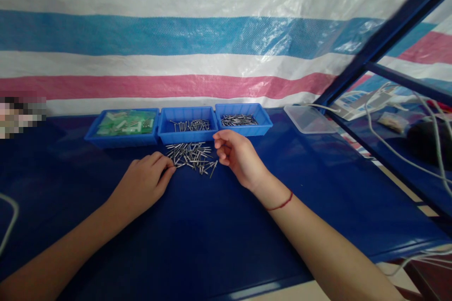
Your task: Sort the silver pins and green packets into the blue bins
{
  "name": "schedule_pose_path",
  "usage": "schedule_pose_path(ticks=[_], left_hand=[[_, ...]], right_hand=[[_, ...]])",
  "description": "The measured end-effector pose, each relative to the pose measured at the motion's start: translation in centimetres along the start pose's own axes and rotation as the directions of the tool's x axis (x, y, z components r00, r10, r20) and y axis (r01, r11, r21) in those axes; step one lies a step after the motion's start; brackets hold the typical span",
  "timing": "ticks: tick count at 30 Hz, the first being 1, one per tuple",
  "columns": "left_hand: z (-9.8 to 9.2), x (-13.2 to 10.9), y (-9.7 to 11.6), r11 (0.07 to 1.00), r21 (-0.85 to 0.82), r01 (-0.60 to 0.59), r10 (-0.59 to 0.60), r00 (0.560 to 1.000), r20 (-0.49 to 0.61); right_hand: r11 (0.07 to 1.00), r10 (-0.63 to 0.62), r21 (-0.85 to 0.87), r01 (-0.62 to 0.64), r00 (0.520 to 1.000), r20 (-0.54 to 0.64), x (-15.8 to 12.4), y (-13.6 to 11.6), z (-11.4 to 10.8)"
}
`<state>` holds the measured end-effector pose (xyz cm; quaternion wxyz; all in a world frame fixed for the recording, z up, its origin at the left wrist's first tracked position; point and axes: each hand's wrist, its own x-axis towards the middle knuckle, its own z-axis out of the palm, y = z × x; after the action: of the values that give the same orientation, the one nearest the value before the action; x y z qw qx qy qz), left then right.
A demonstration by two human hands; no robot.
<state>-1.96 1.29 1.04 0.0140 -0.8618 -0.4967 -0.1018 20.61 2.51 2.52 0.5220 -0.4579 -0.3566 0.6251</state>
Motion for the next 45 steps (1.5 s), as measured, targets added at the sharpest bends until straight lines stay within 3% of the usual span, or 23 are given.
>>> schedule_pose_path(ticks=[2,4,6,9,11,12,14,17,21,33,45], left_hand=[[0.0,0.0,0.1,0.999,0.035,-0.019,0.02,1.0,-0.017],[-0.2,-0.2,0.4,0.999,0.019,-0.044,0.045,0.998,-0.045],[-0.4,-0.3,0.7,0.994,-0.062,-0.087,0.082,0.993,-0.084],[-0.6,-0.6,1.2,0.958,-0.255,-0.134,0.09,0.98,-0.175],[-0.5,-0.7,1.5,0.899,-0.423,-0.11,0.023,0.979,-0.204],[-0.3,-0.7,1.7,0.853,-0.516,-0.075,-0.034,0.979,-0.199],[0.1,-0.7,2.0,0.72,-0.694,0.008,-0.155,0.976,-0.15],[1.0,-0.6,2.4,0.518,-0.851,0.085,-0.249,0.967,-0.055],[1.6,-0.8,2.5,0.423,-0.901,0.098,-0.271,0.962,-0.023],[1.4,-0.7,2.3,0.398,-0.914,0.073,-0.275,0.96,-0.043],[1.1,-0.5,2.4,0.504,-0.863,0.038,-0.196,0.978,-0.071]], right_hand=[[0.987,-0.058,-0.149,0.064,0.997,0.044,-0.2,0.4,0.3],[0.907,-0.146,-0.375,0.189,0.979,0.14,-0.6,0.7,0.6],[0.725,-0.203,-0.586,0.362,0.925,0.321,-1.2,1.0,0.9],[0.337,-0.181,-0.719,0.607,0.792,0.583,-2.2,1.5,1.4],[0.143,-0.148,-0.735,0.663,0.748,0.646,-2.6,1.7,1.7],[0.099,-0.143,-0.74,0.666,0.745,0.651,-2.7,1.8,1.7],[0.114,-0.157,-0.747,0.655,0.754,0.638,-2.7,1.8,1.8],[0.225,-0.21,-0.718,0.658,0.753,0.624,-2.5,1.7,1.8],[0.304,-0.268,-0.671,0.676,0.737,0.621,-2.4,1.7,1.7],[0.391,-0.271,-0.676,0.625,0.78,0.564,-2.3,1.1,1.5],[0.476,-0.402,-0.629,0.615,0.788,0.466,-2.5,1.1,1.5]])
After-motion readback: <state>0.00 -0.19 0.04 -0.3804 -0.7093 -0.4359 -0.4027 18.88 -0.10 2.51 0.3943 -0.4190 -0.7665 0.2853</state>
